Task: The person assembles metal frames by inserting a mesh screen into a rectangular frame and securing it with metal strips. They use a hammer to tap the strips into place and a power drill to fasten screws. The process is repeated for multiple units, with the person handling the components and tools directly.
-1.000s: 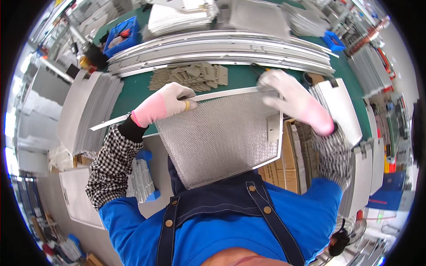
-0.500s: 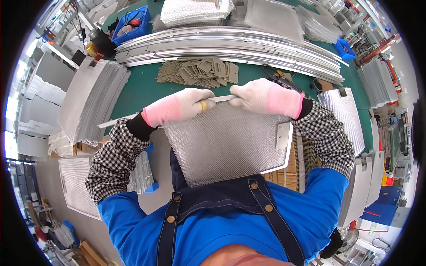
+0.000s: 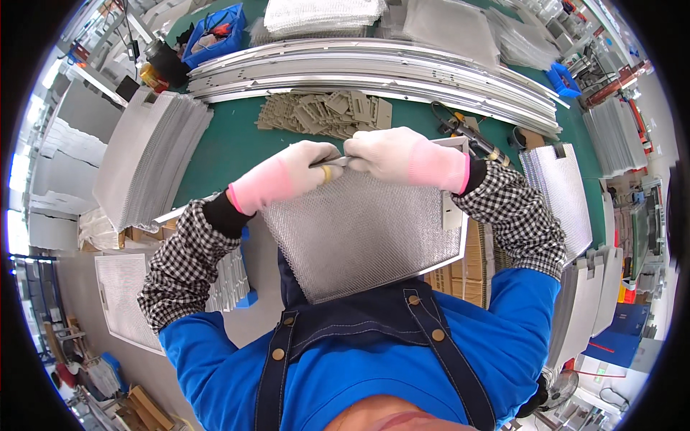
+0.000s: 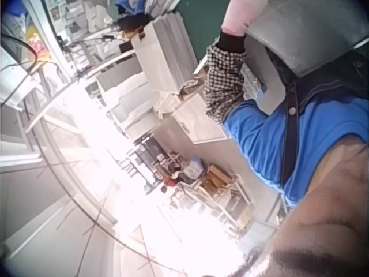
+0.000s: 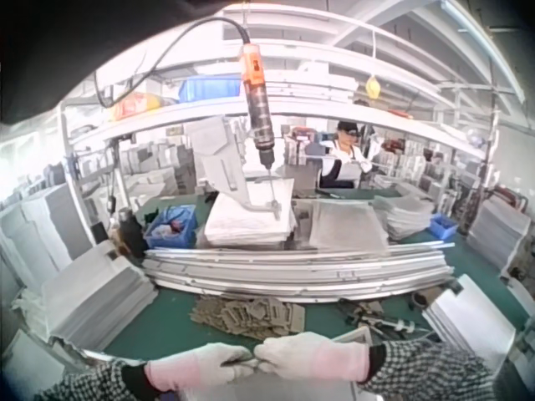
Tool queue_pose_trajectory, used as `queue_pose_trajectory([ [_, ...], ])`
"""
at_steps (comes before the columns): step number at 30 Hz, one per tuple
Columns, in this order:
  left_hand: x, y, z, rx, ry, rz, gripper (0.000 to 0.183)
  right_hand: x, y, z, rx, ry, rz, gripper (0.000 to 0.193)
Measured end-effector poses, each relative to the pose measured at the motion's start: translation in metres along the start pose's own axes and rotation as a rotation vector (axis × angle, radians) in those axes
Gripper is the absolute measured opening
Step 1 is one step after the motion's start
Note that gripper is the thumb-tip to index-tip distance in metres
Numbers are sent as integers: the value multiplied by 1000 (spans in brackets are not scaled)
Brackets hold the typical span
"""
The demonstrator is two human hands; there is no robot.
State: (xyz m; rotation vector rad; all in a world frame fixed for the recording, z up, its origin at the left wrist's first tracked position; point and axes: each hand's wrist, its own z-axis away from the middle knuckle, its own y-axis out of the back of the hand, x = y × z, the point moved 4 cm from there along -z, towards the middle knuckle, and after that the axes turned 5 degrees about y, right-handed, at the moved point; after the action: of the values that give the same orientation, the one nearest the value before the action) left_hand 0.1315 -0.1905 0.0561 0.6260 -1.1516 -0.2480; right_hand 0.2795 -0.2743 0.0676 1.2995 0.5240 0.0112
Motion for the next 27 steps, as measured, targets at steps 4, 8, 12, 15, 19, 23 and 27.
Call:
queue_pose_trajectory([
  [4, -2, 7, 5, -103, 5, -13, 36, -8, 10, -5, -204, -127, 31, 42],
  [8, -4, 21, 22, -85, 50, -204, 32, 20, -2, -3, -185, -93, -170, 48],
  [12, -26, 21, 34, 64, 65, -268, 25, 36, -11, -4, -129, -38, -222, 40],
  [15, -39, 12, 32, 230, 84, -296, 23, 25, -18, -20, -51, -15, -212, 36],
  [19, -45, 8, 40, 295, 109, -310, 26, -2, -21, -42, -7, 32, -257, 30],
  [23, -40, 15, 52, 82, 154, 62, 31, -18, -32, -54, 67, 102, -2, 27],
  [27, -46, 18, 54, 46, 123, -31, 31, -37, -22, -56, -153, 42, 44, 33],
])
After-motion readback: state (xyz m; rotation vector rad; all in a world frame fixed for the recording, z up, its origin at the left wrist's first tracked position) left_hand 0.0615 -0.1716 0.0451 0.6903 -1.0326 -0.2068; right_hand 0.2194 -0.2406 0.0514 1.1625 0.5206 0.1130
